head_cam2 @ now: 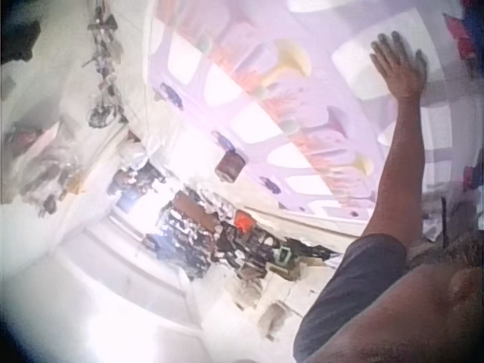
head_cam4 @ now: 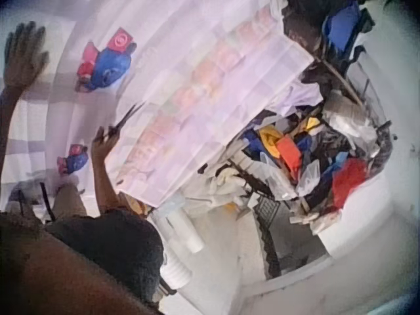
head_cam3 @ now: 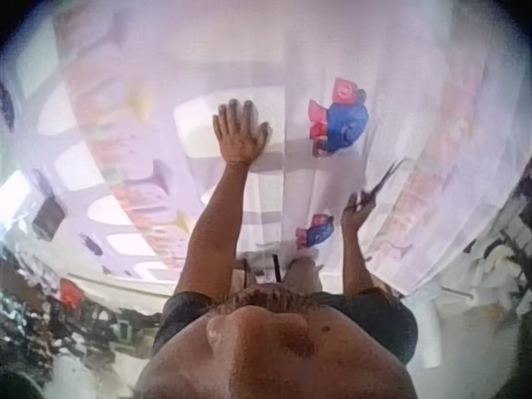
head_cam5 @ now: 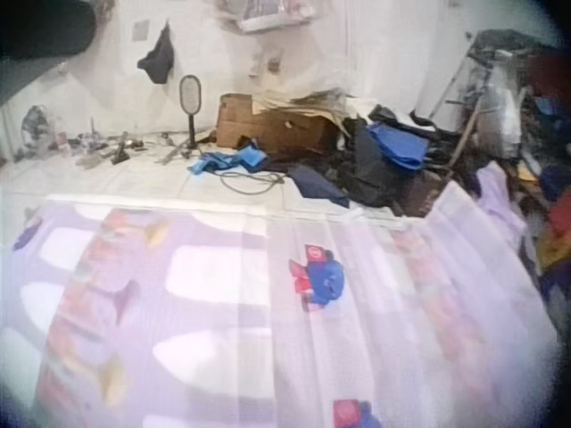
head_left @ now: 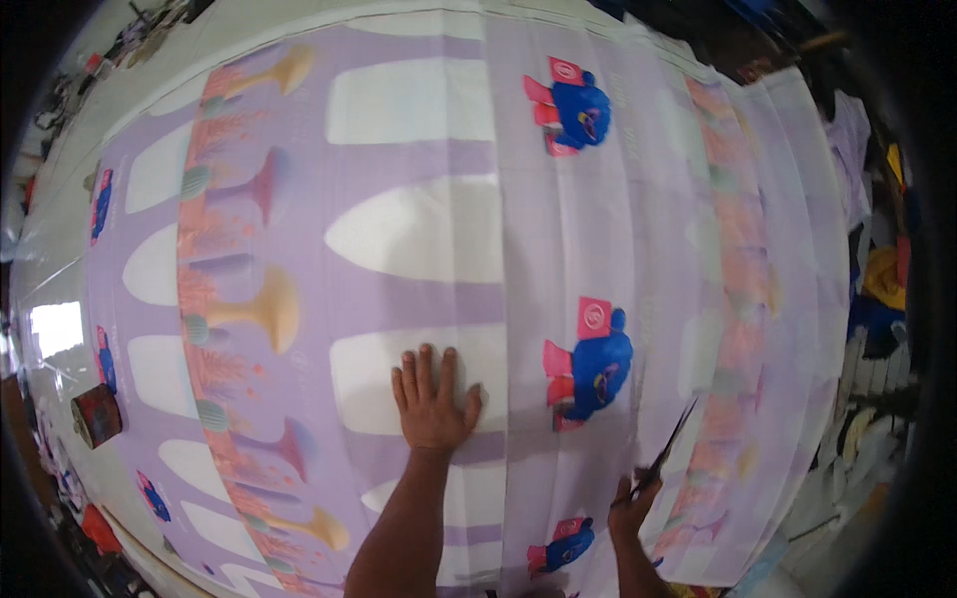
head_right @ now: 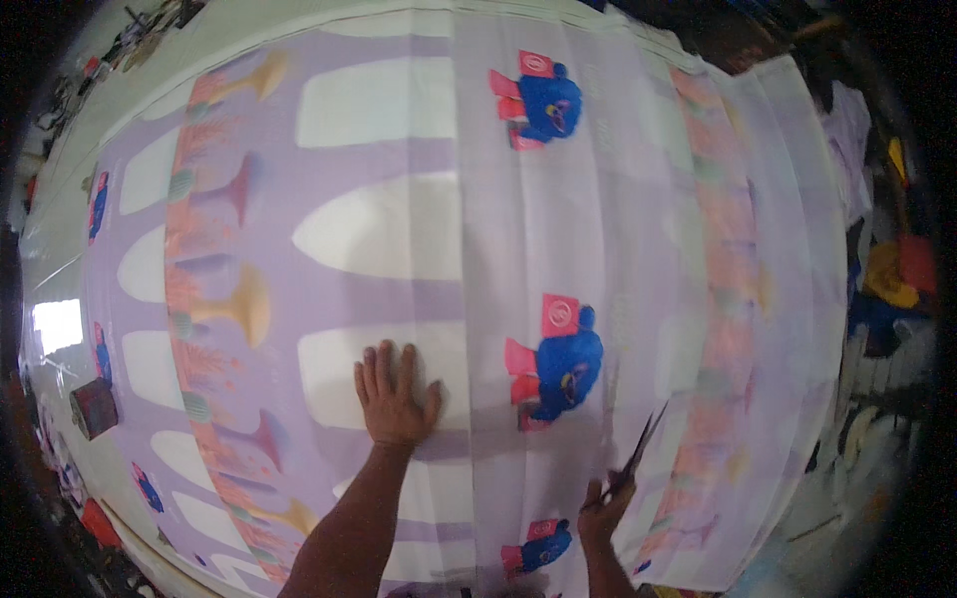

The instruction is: The person cuts a large sheet of printed fabric with shears, using a long wooden pole to measure and mark sections, and weighted objects to hold the fabric in place on the floor.

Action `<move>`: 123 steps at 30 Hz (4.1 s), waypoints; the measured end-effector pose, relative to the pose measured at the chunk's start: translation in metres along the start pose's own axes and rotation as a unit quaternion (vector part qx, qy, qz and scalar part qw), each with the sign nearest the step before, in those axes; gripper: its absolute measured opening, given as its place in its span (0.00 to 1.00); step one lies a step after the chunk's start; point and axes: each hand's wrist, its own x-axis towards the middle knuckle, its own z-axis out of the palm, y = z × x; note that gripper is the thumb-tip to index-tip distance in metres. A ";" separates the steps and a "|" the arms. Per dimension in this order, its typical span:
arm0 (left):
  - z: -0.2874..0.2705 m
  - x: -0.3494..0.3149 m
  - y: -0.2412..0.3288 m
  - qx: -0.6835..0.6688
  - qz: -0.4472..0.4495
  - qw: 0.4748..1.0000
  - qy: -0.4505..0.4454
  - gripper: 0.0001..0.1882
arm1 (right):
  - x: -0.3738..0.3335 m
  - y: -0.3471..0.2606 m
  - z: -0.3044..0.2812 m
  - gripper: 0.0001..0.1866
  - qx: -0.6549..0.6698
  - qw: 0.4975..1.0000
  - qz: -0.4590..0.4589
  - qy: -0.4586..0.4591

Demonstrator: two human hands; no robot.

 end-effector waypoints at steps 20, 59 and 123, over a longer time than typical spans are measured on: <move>-0.023 -0.012 -0.021 -0.025 0.172 0.979 0.102 0.32 | -0.127 0.086 0.023 0.39 -0.023 0.993 -0.001 0.117; -0.108 -1.066 -0.261 -0.326 -0.541 0.768 -0.106 0.20 | -0.579 0.412 -0.139 0.12 0.083 0.965 0.244 0.038; -0.003 -0.790 -0.285 -0.656 -0.517 0.511 0.204 0.37 | -0.524 0.132 -0.242 0.20 0.058 0.932 -0.226 -0.277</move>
